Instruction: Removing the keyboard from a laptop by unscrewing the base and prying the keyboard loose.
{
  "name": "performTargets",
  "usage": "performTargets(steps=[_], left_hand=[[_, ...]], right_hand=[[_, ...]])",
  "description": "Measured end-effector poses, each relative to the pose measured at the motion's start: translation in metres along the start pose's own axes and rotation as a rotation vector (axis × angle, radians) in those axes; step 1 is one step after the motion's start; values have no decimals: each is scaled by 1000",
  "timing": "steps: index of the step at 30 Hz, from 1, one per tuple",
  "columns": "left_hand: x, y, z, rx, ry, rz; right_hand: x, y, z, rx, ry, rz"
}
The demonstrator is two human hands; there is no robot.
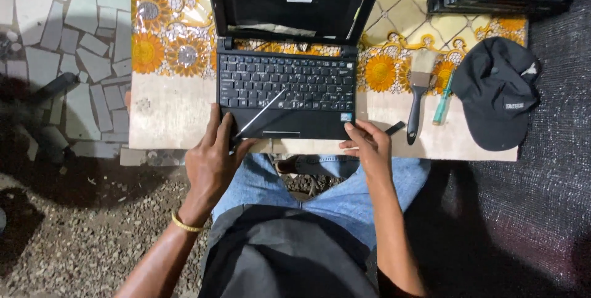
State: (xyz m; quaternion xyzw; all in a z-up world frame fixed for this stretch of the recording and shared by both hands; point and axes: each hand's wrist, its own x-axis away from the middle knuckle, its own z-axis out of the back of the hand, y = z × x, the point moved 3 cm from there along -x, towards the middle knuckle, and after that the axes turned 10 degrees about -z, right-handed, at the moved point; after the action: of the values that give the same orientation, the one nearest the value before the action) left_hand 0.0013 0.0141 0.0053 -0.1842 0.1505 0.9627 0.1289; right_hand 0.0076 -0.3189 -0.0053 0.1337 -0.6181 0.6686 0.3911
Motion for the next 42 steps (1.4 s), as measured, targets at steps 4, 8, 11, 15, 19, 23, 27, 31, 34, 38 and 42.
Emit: performTargets(steps=[4,8,11,15,19,23,27,31,34,38,42], left_hand=[[2,0,-2,-151,24,-119],[-4,-3,-2,-180,34,-156],[-4,-13,-4,-231,50,-216],[-12,-26,-3,-210,60,-356],[-17,-33,1,-101,58,-346],[-15,-32,2,-40,52,-214],[-27,-43,4,323,-38,-95],[-36,-56,8,618,8,6],[-35,-59,4,382,58,-105],[-42,-55,8,344,117,-194],[-51,-56,11,286,103,-277]], right_hand=[[-8,6,1,-23,-1,-9],[4,-4,-1,27,-9,-2],[12,-2,1,41,-8,11],[-5,28,11,32,-50,111],[-7,31,-1,101,65,183],[-24,58,8,95,93,180],[-14,40,3,50,116,176],[7,24,-6,36,159,231],[10,23,-16,-25,177,344],[15,5,-34,-175,168,378],[19,-16,-53,-321,157,392]])
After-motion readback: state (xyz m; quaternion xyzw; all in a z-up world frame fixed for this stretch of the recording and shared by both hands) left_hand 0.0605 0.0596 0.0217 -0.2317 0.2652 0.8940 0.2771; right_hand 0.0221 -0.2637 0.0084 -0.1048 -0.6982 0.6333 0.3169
